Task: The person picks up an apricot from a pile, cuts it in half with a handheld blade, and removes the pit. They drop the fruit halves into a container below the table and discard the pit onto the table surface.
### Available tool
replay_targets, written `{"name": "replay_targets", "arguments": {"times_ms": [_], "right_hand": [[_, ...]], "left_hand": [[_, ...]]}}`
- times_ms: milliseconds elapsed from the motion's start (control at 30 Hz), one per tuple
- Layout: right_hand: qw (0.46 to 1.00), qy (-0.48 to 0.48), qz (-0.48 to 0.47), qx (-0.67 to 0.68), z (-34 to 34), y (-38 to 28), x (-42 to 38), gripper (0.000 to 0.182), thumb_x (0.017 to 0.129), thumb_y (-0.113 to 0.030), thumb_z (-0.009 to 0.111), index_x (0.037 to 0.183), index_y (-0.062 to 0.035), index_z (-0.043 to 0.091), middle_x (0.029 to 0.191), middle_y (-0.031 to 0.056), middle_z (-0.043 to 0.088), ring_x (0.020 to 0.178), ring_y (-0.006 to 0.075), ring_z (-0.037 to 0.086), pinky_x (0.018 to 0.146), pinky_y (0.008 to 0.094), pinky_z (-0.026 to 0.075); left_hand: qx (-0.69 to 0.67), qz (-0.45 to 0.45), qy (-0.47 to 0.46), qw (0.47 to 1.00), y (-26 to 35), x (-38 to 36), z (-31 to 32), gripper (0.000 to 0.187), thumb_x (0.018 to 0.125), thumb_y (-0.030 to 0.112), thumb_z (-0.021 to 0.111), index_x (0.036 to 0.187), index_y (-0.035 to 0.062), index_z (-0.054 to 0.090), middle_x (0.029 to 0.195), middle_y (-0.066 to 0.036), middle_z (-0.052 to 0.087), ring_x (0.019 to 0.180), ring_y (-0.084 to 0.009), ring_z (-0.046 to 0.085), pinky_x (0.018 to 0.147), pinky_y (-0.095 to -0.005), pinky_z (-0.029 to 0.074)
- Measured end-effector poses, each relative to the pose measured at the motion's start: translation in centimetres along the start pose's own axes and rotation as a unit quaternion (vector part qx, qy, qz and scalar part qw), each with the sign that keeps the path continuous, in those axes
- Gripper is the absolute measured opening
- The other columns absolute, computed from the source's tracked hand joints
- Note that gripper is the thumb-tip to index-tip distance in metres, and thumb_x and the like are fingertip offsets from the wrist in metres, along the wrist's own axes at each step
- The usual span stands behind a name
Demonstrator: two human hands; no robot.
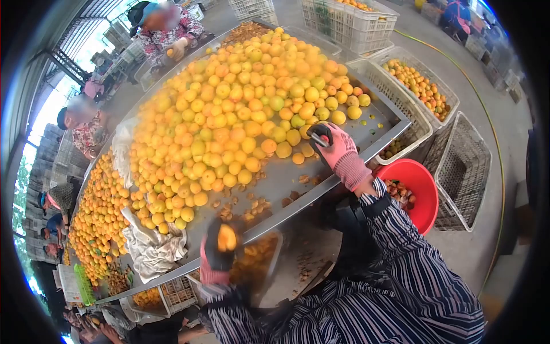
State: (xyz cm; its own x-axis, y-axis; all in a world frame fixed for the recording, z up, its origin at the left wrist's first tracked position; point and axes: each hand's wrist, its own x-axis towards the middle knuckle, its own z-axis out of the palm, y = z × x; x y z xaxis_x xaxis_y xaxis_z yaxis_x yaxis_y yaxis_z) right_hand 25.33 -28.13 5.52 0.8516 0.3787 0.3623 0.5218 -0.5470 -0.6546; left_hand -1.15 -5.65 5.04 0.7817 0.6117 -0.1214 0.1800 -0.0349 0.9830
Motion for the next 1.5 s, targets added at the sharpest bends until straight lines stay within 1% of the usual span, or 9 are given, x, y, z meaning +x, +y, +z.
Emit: {"name": "replay_targets", "arguments": {"times_ms": [67, 200, 433, 667, 767, 967, 1167, 1233, 1500], "right_hand": [[0.996, -0.082, 0.011, -0.035, -0.3, 0.6, 0.9, 0.033, 0.076, -0.02, 0.064, 0.107, -0.0118, 0.057, 0.1, 0.0137, 0.059, 0.091, 0.0328, 0.059, 0.076, 0.0399, 0.048], [0.931, -0.259, 0.008, -0.259, 1.1, -1.5, 0.9, 0.043, 0.077, -0.02, 0.061, 0.118, -0.0143, 0.051, 0.105, 0.0169, 0.054, 0.091, 0.0319, 0.06, 0.076, 0.0393, 0.049], [0.951, -0.222, -0.01, -0.214, 2.9, -0.1, 0.6, 0.044, 0.08, -0.028, 0.057, 0.122, -0.0148, 0.048, 0.108, 0.0175, 0.055, 0.093, 0.0312, 0.06, 0.076, 0.0399, 0.05], [0.771, -0.44, 0.124, 0.443, -3.2, -8.6, -5.3, 0.047, 0.082, -0.018, 0.066, 0.124, -0.007, 0.049, 0.089, 0.0022, 0.062, 0.073, 0.0077, 0.058, 0.061, 0.0197, 0.047], [0.81, -0.362, 0.13, 0.442, -1.5, -8.7, -9.7, 0.043, 0.08, -0.009, 0.067, 0.121, -0.0047, 0.053, 0.096, 0.0032, 0.063, 0.079, 0.0079, 0.058, 0.062, 0.0205, 0.048], [0.876, -0.347, -0.243, 0.231, -0.5, -13.6, -13.2, 0.064, 0.065, -0.005, 0.071, 0.125, -0.012, 0.05, 0.124, 0.0131, 0.049, 0.106, 0.0306, 0.056, 0.09, 0.0349, 0.046], [0.862, -0.377, -0.326, 0.095, -0.8, -17.5, -16.0, 0.06, 0.066, -0.005, 0.07, 0.123, -0.0093, 0.051, 0.126, 0.0175, 0.048, 0.107, 0.0366, 0.054, 0.091, 0.0374, 0.045], [0.83, -0.415, -0.233, 0.289, -1.1, -17.8, -16.3, 0.06, 0.067, -0.005, 0.07, 0.123, -0.0057, 0.05, 0.127, 0.018, 0.048, 0.109, 0.0355, 0.053, 0.094, 0.0373, 0.043], [0.797, -0.414, 0.017, 0.439, -0.8, -18.1, -18.9, 0.06, 0.07, -0.005, 0.074, 0.124, -0.0017, 0.048, 0.122, 0.0102, 0.054, 0.114, 0.0178, 0.052, 0.1, 0.0303, 0.039]], "left_hand": [[-0.086, -0.16, -0.123, 0.976, 2.1, -4.2, -0.4, 0.042, 0.092, 0.038, 0.044, 0.098, 0.0002, 0.06, 0.078, -0.012, 0.062, 0.063, -0.0186, 0.06, 0.053, -0.0255, 0.047], [0.121, -0.005, -0.144, 0.982, -4.5, -8.2, -4.2, 0.034, 0.09, 0.029, 0.05, 0.104, -0.0001, 0.06, 0.095, -0.013, 0.063, 0.08, -0.0169, 0.062, 0.066, -0.0264, 0.05], [0.19, -0.206, 0.109, 0.954, -10.8, -10.2, -8.3, 0.034, 0.088, 0.024, 0.057, 0.111, -0.0009, 0.059, 0.106, -0.008, 0.063, 0.096, -0.0168, 0.059, 0.086, -0.0258, 0.044], [-0.093, -0.101, 0.082, 0.987, 0.7, -10.2, 0.9, 0.028, 0.083, 0.012, 0.06, 0.109, 0.0019, 0.061, 0.104, -0.007, 0.064, 0.095, -0.0158, 0.06, 0.084, -0.0247, 0.045], [-0.074, 0.02, 0.071, 0.995, 1.4, -11.2, 2.5, 0.036, 0.091, 0.022, 0.054, 0.116, -0.0033, 0.053, 0.107, -0.013, 0.06, 0.093, -0.0236, 0.062, 0.083, -0.0334, 0.051], [-0.498, -0.147, -0.05, 0.853, 1.3, -14.0, 2.8, 0.031, 0.092, 0.026, 0.049, 0.115, 0.0045, 0.051, 0.106, -0.011, 0.058, 0.097, -0.0243, 0.059, 0.088, -0.0387, 0.047], [-0.211, -0.031, 0.017, 0.977, 0.3, -15.7, 0.8, 0.032, 0.092, 0.022, 0.047, 0.118, 0.0031, 0.048, 0.104, -0.009, 0.056, 0.098, -0.0214, 0.056, 0.086, -0.0286, 0.047], [-0.435, 0.008, 0.003, 0.901, 2.6, -16.1, 0.7, 0.039, 0.09, 0.024, 0.052, 0.12, 0.0005, 0.048, 0.111, -0.01, 0.056, 0.104, -0.0207, 0.054, 0.089, -0.0301, 0.045], [-0.125, 0.101, 0.153, 0.975, 3.3, -18.9, -0.2, 0.037, 0.084, 0.013, 0.058, 0.118, -0.0009, 0.052, 0.128, -0.016, 0.049, 0.121, -0.0256, 0.046, 0.103, -0.0375, 0.034]]}}
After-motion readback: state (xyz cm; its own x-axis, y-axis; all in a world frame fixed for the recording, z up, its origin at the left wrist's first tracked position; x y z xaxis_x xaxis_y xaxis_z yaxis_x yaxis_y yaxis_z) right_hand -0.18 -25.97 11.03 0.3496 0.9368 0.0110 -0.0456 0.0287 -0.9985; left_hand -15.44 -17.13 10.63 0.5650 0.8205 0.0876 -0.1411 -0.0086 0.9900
